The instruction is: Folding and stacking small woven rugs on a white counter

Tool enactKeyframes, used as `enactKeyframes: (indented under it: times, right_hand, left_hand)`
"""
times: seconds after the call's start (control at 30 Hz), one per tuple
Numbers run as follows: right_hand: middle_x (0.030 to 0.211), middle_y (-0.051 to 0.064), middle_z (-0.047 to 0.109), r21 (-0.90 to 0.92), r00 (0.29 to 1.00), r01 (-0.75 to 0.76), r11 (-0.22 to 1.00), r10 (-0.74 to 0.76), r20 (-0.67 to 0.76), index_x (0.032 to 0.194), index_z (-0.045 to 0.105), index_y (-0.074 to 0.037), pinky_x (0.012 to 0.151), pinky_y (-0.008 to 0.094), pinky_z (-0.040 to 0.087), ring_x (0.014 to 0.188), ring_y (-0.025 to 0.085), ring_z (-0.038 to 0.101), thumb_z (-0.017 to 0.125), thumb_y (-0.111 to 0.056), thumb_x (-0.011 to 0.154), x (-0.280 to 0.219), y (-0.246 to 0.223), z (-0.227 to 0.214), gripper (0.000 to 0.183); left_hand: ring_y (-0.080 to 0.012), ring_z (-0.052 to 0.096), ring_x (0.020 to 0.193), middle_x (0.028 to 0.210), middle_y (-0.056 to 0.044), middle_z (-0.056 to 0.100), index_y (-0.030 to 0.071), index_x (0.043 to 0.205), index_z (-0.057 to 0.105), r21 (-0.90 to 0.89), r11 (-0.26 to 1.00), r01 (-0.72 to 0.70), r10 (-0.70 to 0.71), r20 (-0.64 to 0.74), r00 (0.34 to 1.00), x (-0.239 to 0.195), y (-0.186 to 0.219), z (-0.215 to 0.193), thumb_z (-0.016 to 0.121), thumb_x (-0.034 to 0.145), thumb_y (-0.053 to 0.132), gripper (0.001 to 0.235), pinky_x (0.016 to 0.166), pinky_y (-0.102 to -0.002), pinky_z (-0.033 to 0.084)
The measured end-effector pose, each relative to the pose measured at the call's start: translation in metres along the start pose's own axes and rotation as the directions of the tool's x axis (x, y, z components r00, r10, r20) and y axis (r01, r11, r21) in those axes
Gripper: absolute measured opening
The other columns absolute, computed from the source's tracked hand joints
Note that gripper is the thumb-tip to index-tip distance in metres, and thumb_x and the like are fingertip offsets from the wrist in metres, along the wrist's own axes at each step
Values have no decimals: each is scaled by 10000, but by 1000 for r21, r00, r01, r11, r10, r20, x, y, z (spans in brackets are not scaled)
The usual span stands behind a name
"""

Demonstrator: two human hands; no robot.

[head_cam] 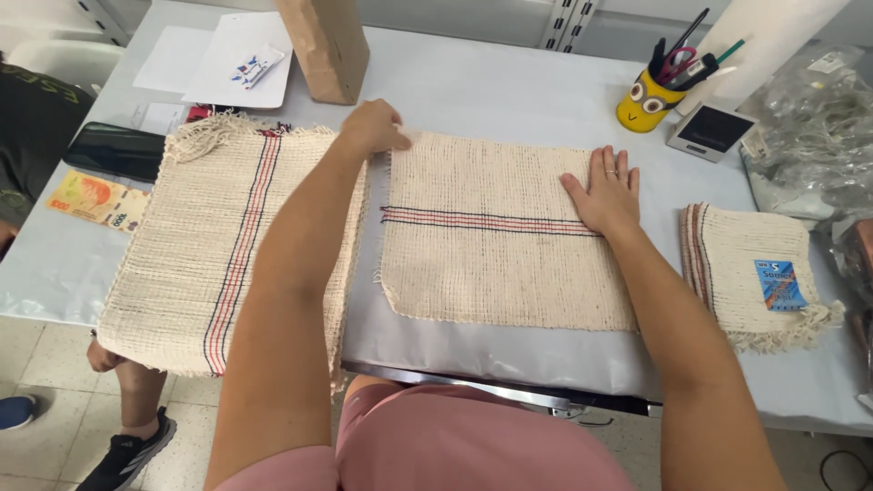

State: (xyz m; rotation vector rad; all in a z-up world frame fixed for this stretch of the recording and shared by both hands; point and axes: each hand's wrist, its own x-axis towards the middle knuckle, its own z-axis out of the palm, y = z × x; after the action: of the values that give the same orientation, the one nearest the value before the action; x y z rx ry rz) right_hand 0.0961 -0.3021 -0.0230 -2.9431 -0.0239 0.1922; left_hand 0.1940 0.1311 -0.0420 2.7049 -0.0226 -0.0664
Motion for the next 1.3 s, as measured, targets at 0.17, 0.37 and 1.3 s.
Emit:
enactKeyframes:
  times: [0.17,0.37,1.3]
  right_hand:
    - [1698,148,218,43,992,15,999,-9,-127,1611,334,-144,1239,587,150,1557,393,148,353,-692,1039,22,19,18,793]
    - [1310,202,591,193,955,20,981,39,-295,1491,521,-191,1022,541,435,1279,414,505,529,-272,979,39,26,-11,519]
    - [1077,-78,830,208,928,210,955,-262,264,1075,859,-226,887,263,510,981,101,757,690,-381,895,-174,90,-92,291]
  left_hand:
    - [-373,758,911,901,-149,778,122,1025,817,27,999,-18,20,-73,997,-4,2,-1,796,834,249,230,796,-489,628]
    - [-337,516,1245,1338,-157,479,128,1357,520,-193,980,-50,9,-208,978,17,66,23,680,965,238,437,1015,-450,428]
    - [-385,564,1328,1510,-205,540,31,1488,485,199,219,-955,936,232,263,-335,105,111,436,1033,153,474,1023,-433,492]
